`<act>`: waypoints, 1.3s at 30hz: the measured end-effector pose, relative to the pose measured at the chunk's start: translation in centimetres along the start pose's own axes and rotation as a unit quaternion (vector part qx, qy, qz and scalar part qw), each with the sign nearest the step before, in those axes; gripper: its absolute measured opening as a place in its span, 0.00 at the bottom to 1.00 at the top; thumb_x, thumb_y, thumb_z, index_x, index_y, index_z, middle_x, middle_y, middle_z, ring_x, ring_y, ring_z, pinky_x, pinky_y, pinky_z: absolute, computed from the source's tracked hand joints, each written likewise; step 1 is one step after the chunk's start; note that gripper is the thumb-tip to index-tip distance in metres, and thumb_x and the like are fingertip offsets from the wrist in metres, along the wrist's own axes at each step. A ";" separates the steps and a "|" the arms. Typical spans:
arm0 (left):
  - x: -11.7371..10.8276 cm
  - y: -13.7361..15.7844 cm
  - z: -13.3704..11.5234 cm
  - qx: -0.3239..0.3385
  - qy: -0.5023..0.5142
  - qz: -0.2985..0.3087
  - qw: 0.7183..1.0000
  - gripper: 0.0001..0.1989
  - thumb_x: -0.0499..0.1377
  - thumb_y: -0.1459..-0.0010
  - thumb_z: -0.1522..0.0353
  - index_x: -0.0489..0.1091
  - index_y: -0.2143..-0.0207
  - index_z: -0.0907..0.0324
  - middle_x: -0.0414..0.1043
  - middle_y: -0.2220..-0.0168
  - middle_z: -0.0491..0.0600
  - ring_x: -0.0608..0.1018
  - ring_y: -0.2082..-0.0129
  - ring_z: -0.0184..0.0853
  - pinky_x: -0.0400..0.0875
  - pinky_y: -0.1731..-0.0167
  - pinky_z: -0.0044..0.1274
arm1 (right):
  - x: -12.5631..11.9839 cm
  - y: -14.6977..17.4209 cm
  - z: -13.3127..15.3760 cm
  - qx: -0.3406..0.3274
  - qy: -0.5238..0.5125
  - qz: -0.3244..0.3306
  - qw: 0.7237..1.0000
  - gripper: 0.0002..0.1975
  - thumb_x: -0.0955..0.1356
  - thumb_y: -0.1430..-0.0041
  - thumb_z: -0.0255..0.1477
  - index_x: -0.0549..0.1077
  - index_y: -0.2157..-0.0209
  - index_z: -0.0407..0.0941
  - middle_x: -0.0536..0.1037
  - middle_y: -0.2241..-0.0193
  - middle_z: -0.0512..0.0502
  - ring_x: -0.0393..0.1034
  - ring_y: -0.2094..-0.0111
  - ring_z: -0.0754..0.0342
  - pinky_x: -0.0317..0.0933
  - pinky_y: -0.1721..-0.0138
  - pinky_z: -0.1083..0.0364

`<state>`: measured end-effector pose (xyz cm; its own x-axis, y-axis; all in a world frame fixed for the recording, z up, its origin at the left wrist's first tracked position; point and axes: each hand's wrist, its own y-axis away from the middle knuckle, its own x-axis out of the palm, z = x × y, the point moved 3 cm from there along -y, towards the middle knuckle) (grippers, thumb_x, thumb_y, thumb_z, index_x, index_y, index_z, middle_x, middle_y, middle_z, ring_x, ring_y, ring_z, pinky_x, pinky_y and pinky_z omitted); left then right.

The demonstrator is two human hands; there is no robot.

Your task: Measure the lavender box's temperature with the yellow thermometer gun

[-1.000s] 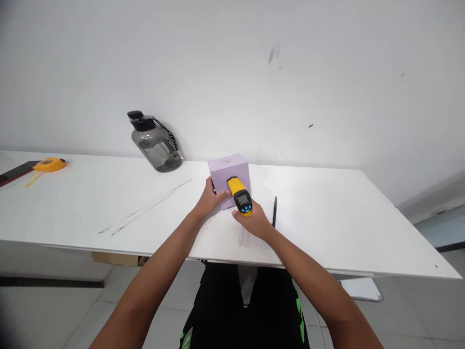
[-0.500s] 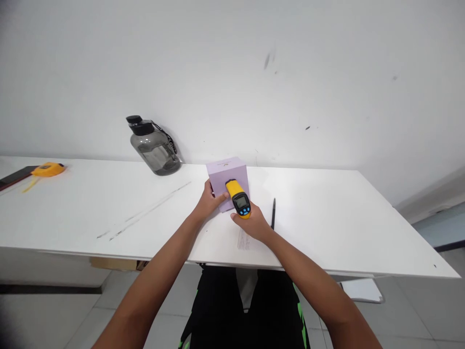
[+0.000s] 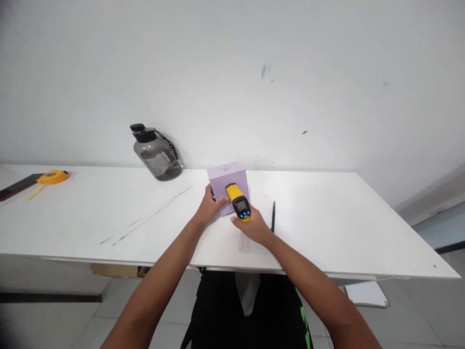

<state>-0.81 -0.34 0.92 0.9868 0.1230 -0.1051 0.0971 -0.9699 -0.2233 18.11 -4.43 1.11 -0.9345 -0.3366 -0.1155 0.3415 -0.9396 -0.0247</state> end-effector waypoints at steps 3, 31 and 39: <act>0.0 0.0 0.0 -0.002 -0.002 -0.002 1.000 0.42 0.71 0.55 0.54 0.55 0.42 0.55 0.64 0.42 0.58 0.71 0.43 0.46 0.69 0.46 0.39 | 0.0 0.0 0.1 -0.004 0.001 0.000 1.000 0.15 0.72 0.49 0.38 0.67 0.67 0.45 0.66 0.74 0.54 0.62 0.72 0.57 0.61 0.68 0.54; 0.0 0.4 -0.9 -0.003 -0.021 -0.002 1.000 0.41 0.70 0.54 0.54 0.56 0.43 0.55 0.64 0.42 0.58 0.71 0.43 0.47 0.69 0.46 0.40 | -0.1 0.1 0.2 -0.015 0.004 0.002 1.000 0.15 0.72 0.49 0.39 0.65 0.69 0.45 0.66 0.74 0.54 0.60 0.72 0.57 0.60 0.67 0.54; 0.0 0.2 -0.6 -0.002 -0.017 -0.001 1.000 0.41 0.70 0.55 0.54 0.56 0.43 0.55 0.65 0.42 0.58 0.72 0.44 0.46 0.69 0.47 0.40 | -0.2 0.0 0.2 -0.017 0.009 0.001 1.000 0.15 0.72 0.49 0.40 0.66 0.69 0.45 0.67 0.74 0.53 0.61 0.72 0.56 0.61 0.67 0.54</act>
<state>-0.72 -0.69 1.46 0.9817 0.1318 -0.1376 0.0996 -0.9706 -0.2191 18.30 -4.40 1.37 -0.9318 -0.3375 -0.1338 0.3475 -0.9358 -0.0589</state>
